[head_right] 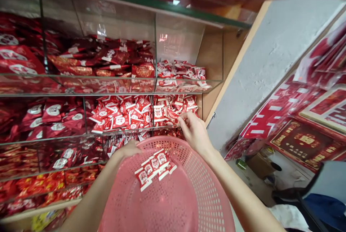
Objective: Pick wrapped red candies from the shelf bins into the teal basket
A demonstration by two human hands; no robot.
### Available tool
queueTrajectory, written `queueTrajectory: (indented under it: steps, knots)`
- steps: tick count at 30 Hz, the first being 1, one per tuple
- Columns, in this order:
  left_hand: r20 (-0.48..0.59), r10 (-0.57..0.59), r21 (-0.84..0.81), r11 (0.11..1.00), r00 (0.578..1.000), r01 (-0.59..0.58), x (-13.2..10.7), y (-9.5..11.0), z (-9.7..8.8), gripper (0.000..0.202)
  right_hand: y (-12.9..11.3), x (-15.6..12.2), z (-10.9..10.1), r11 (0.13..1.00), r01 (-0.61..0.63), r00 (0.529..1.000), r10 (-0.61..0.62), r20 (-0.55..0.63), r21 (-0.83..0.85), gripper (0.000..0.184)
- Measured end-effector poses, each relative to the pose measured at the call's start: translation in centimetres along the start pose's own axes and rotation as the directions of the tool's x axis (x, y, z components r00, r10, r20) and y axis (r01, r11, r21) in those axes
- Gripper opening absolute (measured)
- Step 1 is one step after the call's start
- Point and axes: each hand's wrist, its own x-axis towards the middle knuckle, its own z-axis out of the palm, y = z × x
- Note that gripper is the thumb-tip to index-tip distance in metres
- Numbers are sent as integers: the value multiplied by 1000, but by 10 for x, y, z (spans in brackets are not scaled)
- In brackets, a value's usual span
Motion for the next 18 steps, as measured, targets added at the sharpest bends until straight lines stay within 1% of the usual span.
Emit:
queueTrajectory:
  steps: [1,2,4,6,8,11,13,14,15,16,18]
  knots:
    - [6,-12,-8,1000,1000,12,0,-1,0,23,-4,-8,0,998,-4,996,-2,90,57,15]
    - [13,-21,-16,1000,1000,22,0,-2,1,23,-8,-16,2,994,-7,981,-14,193,108,16]
    - [22,-30,-26,999,999,30,-1,-2,1,24,-11,-30,14,985,-14,920,-55,388,174,17]
    - [19,-29,-30,999,999,29,-2,-2,1,25,-9,-42,33,980,-26,839,-88,538,200,17]
    - [9,-18,-26,999,1000,18,-3,0,0,26,-4,-49,54,973,-60,758,-100,644,222,18]
    - [-6,9,-9,1000,1000,-9,-3,3,-1,24,6,-50,83,954,-188,615,-71,785,233,16]
    - [-11,25,6,1000,1000,-25,-3,5,-2,23,10,-46,100,942,-254,518,-57,854,217,13]
    - [-11,33,13,999,999,-33,-3,6,-3,24,11,-43,107,946,-249,485,-63,872,207,12]
    - [-11,41,19,999,999,-41,-3,6,-3,24,11,-39,115,959,-202,465,-83,882,196,12]
    - [-11,51,24,998,999,-51,-3,6,-3,25,10,-36,122,974,-125,453,-112,885,187,12]
    - [-12,73,30,997,997,-72,-2,6,-4,25,6,-32,137,984,52,445,-174,878,169,12]
